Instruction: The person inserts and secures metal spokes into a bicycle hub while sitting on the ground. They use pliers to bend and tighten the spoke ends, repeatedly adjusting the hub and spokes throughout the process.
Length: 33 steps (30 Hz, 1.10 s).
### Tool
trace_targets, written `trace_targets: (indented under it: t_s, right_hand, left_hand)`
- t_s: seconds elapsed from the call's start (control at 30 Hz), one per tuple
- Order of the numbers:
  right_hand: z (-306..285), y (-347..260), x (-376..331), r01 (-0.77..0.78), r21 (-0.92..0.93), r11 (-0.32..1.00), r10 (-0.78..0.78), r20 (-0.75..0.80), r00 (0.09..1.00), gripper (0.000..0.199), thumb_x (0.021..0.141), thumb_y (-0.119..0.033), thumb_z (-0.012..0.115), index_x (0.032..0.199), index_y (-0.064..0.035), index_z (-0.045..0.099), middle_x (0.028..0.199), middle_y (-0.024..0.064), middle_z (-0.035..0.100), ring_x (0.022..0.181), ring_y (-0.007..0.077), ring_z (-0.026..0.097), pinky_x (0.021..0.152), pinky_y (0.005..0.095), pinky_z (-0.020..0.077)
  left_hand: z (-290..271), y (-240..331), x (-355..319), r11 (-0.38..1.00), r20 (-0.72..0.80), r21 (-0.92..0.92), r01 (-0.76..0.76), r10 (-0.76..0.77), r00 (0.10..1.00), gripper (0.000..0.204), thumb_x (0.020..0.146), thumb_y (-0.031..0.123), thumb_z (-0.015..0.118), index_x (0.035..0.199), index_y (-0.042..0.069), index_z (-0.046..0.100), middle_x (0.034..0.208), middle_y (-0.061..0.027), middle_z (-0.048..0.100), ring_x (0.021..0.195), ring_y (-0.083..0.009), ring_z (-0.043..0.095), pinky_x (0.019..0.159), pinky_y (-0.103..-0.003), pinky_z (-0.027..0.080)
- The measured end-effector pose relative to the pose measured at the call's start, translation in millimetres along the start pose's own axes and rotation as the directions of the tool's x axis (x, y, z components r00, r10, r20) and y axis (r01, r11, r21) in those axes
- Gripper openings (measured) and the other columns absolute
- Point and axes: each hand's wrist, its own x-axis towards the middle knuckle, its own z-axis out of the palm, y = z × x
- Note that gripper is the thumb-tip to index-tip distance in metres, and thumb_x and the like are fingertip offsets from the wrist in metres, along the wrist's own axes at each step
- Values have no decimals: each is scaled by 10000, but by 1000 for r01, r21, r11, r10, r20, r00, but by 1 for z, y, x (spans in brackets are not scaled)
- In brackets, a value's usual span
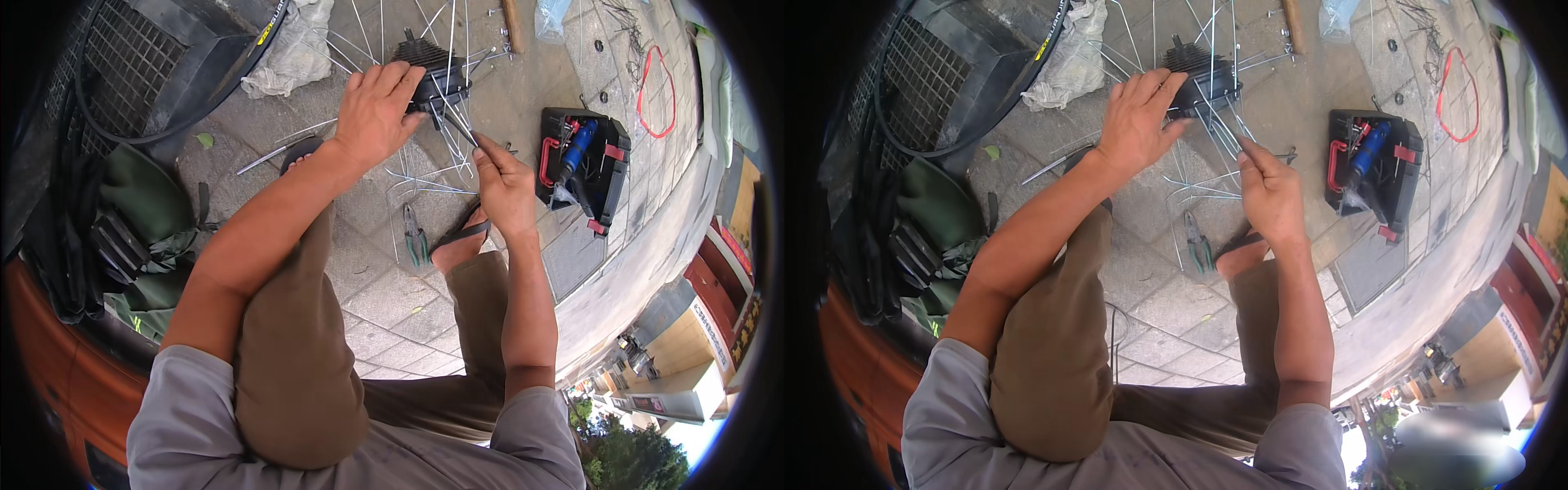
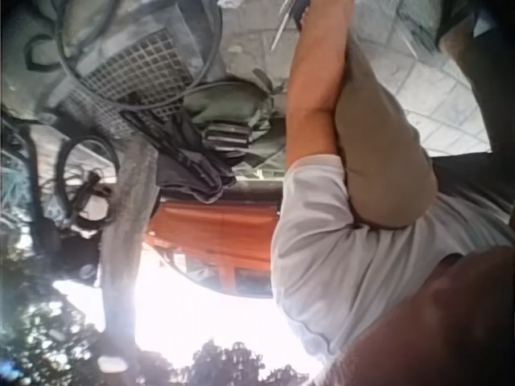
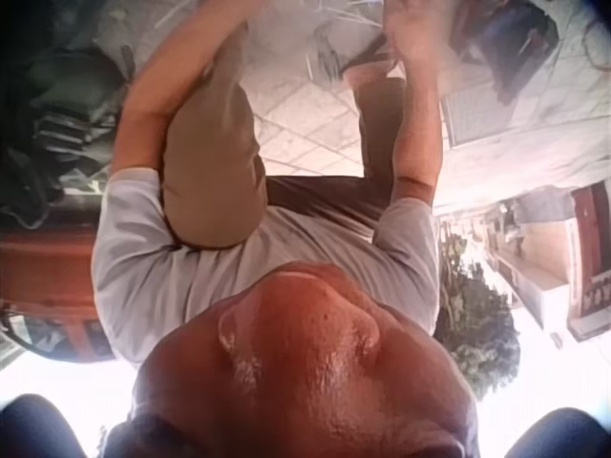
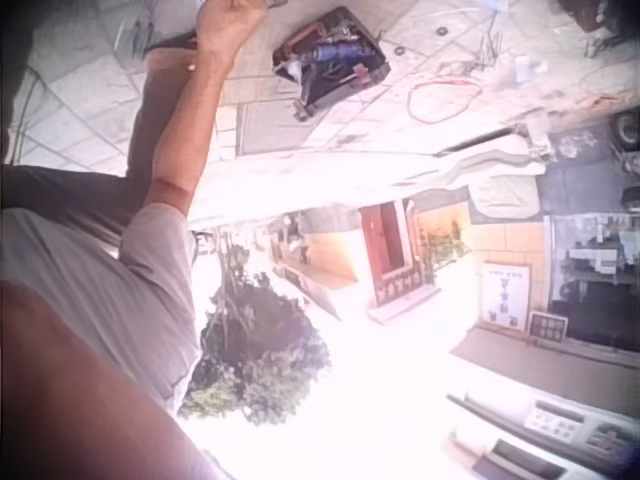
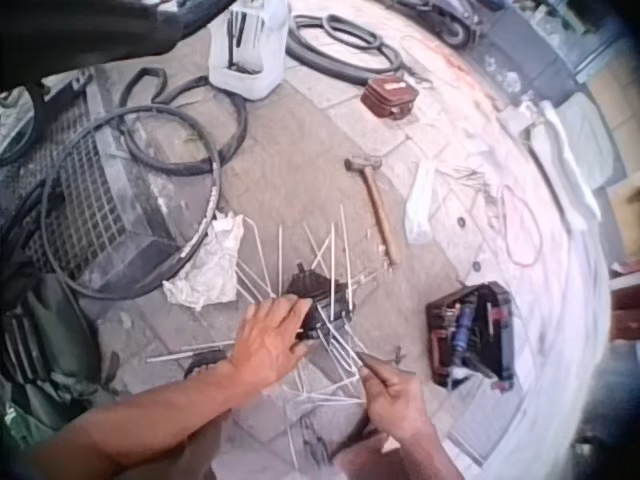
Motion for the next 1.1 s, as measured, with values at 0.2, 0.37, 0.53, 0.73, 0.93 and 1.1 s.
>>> trace_targets:
  t_s: [0.2,0.37,0.53,0.73,0.93,1.1]
  right_hand:
    - [72,-38,-37,-61,-130,990,31,-224,974,363,1052,-176,600,1350,4,704,1117,309,750,1064,404,762,946,424,567]
    - [28,-4,-15,58,-6,998,-58,-145,988,350,1059,-161,625,1338,35,706,1116,219,797,1016,237,769,924,342,569]
    - [45,-9,-24,-147,92,985,162,-180,970,371,1042,-173,666,1352,25,711,1027,129,791,907,148,697,883,298,554]
    - [17,-34,-9,-499,413,762,502,110,858,382,1019,-177,690,1346,17,725,778,-18,637,653,68,531,573,239,409]
    - [16,-44,-10,-593,472,652,595,166,786,467,1019,-150,680,1456,10,635,699,-65,501,535,36,390,458,237,276]
    - [0,-14,-2,-685,658,313,491,505,710,435,1076,-177,615,1487,-42,564,649,-65,384,489,57,318,438,240,245]
  left_hand:
    - [1,6,2,1000,23,12,10,-10,1000,740,760,233,892,1428,95,603,1331,-88,626,1169,-297,595,991,-439,429]
    - [-2,0,1,1000,19,7,0,0,1000,728,764,232,889,1423,98,611,1332,-83,627,1178,-284,590,975,-438,422]
    - [1,1,0,1000,19,-6,17,-17,1000,740,756,245,895,1424,95,614,1326,-77,629,1172,-279,596,968,-438,419]
    - [-3,0,3,1000,13,-22,19,-19,1000,747,739,237,903,1416,87,624,1309,-75,633,1153,-274,603,953,-436,423]
    - [-3,1,3,999,38,-46,29,-27,999,761,733,224,902,1423,88,611,1306,-78,631,1134,-280,597,950,-433,422]
    - [-4,0,4,997,38,-69,33,-30,999,759,737,227,899,1424,92,606,1308,-80,626,1139,-276,589,947,-433,416]
